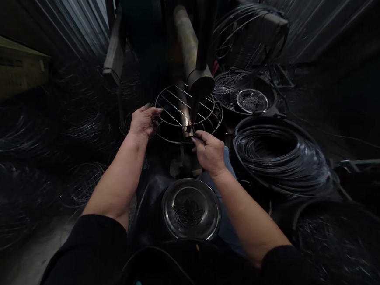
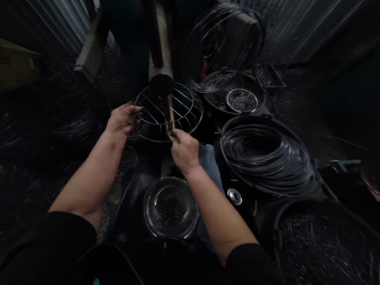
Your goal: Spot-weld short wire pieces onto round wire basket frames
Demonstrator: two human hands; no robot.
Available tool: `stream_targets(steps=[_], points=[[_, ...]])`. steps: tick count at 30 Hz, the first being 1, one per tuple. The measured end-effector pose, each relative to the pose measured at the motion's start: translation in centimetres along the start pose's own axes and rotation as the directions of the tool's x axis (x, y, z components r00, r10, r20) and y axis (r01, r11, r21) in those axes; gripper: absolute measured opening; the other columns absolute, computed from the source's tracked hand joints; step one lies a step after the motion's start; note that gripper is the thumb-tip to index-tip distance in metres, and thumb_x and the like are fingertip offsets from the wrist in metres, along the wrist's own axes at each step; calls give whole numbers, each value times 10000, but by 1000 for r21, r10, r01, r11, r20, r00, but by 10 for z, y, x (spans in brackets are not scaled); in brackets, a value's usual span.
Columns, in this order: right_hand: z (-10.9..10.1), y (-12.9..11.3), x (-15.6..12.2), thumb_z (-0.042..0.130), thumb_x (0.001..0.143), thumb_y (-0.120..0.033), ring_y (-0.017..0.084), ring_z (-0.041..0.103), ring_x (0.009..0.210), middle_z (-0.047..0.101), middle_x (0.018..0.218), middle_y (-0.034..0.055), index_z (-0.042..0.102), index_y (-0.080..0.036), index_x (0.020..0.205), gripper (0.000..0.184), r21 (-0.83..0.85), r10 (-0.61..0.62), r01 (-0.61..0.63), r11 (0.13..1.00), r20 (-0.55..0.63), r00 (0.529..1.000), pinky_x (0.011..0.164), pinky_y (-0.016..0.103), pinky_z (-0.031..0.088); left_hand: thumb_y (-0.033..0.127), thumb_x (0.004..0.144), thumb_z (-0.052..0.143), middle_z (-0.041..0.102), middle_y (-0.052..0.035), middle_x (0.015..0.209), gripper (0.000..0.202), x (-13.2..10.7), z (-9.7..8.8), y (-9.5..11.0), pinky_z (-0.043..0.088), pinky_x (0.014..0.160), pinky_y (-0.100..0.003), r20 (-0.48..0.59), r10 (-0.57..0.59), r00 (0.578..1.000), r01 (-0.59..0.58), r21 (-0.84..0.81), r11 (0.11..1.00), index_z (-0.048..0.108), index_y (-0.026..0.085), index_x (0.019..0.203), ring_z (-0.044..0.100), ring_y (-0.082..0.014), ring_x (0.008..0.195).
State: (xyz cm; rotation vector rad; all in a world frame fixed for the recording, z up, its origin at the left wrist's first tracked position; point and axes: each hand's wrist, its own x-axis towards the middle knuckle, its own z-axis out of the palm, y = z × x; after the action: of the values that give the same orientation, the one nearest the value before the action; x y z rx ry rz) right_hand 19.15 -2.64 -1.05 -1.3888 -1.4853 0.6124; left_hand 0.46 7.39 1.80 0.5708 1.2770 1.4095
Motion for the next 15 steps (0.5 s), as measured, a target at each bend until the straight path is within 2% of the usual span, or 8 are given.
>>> stream_targets(steps=[2, 5, 9, 15], points=[[1, 1, -1, 553, 800, -210, 136, 634, 560, 696, 763, 10, 691, -176, 891, 168, 78, 30, -30, 997, 2, 1000, 626, 256, 499, 42, 540, 694, 589, 9, 641, 652, 0, 0, 1, 290, 417, -195, -2, 5, 1000, -5, 3, 1000, 503, 114, 1159, 574, -138, 538], [3, 2, -2, 575, 781, -230, 124, 628, 522, 699, 774, 2, 690, -179, 869, 154, 160, 83, -80, 984, -11, 996, 552, 237, 484, 48, 530, 702, 584, 14, 644, 659, -1, 1, 2, 277, 411, -192, -8, 16, 1000, -15, 5, 1000, 513, 113, 1158, 569, -130, 535], [5, 2, -2, 584, 764, -221, 116, 626, 518, 694, 764, -7, 692, -178, 852, 146, 224, 117, -107, 969, -30, 993, 531, 225, 482, 42, 520, 693, 580, 19, 649, 651, -1, 1, 1, 268, 398, -195, -21, 44, 999, -44, 19, 999, 529, 119, 1145, 566, -127, 534], [5, 5, -1, 612, 754, -233, 116, 632, 523, 685, 721, -19, 697, -184, 852, 139, 237, 115, -106, 966, -29, 993, 533, 222, 498, 60, 512, 699, 589, 14, 662, 610, 3, 1, 0, 280, 395, -199, 14, 68, 998, -68, 9, 998, 553, 115, 1101, 562, -124, 551]])
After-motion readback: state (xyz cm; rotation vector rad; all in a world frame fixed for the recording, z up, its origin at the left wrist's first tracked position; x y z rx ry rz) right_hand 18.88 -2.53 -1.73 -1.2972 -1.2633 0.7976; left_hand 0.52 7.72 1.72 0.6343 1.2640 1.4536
